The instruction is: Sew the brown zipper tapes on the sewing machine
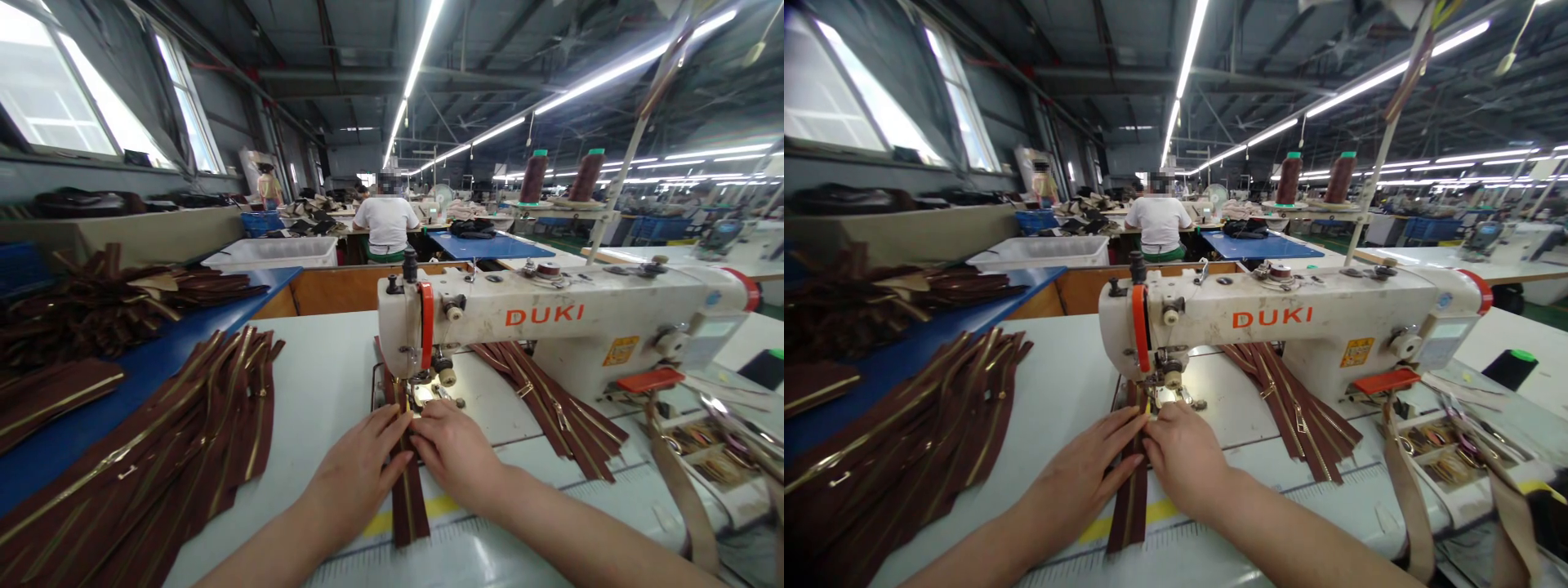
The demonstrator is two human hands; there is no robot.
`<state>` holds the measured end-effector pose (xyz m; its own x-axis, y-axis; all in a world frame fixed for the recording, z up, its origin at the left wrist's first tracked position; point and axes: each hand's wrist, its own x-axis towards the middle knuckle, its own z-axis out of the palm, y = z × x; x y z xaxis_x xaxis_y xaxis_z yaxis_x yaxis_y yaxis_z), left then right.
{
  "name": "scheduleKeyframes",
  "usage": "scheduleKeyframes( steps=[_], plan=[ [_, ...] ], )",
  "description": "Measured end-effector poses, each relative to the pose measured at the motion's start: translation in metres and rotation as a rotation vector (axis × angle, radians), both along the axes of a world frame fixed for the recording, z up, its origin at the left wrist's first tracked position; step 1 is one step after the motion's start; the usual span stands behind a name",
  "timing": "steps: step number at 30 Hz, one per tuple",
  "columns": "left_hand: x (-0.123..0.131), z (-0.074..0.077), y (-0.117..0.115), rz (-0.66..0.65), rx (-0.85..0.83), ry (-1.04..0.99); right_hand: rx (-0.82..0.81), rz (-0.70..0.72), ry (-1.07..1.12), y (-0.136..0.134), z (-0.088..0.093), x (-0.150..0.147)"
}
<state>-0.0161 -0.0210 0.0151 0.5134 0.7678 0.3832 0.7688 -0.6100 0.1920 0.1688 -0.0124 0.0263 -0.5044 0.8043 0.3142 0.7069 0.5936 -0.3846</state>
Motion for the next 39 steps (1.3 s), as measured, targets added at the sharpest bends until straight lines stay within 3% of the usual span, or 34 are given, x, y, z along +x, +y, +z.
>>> scheduleKeyframes(
  steps=[7,18,23,29,39],
  plan=[
    [0.000,-0.001,-0.001,0.023,0.025,0.025,0.081,0.076,0.053,-0.002,-0.006,0.004],
    [-0.001,0.002,-0.001,-0.001,-0.050,0.002,0.207,0.136,-0.176,-0.006,0.001,0.001],
    [-0.003,0.005,0.004,-0.005,-0.082,0.021,0.132,0.152,-0.058,0.008,0.004,0.015],
    [-0.001,0.007,0.015,-0.005,-0.078,0.043,-0.112,-0.095,0.259,0.059,0.009,0.029],
    [-0.001,0.001,0.015,0.018,-0.076,0.059,-0.301,0.176,0.373,0.099,-0.004,0.004]
  ],
)
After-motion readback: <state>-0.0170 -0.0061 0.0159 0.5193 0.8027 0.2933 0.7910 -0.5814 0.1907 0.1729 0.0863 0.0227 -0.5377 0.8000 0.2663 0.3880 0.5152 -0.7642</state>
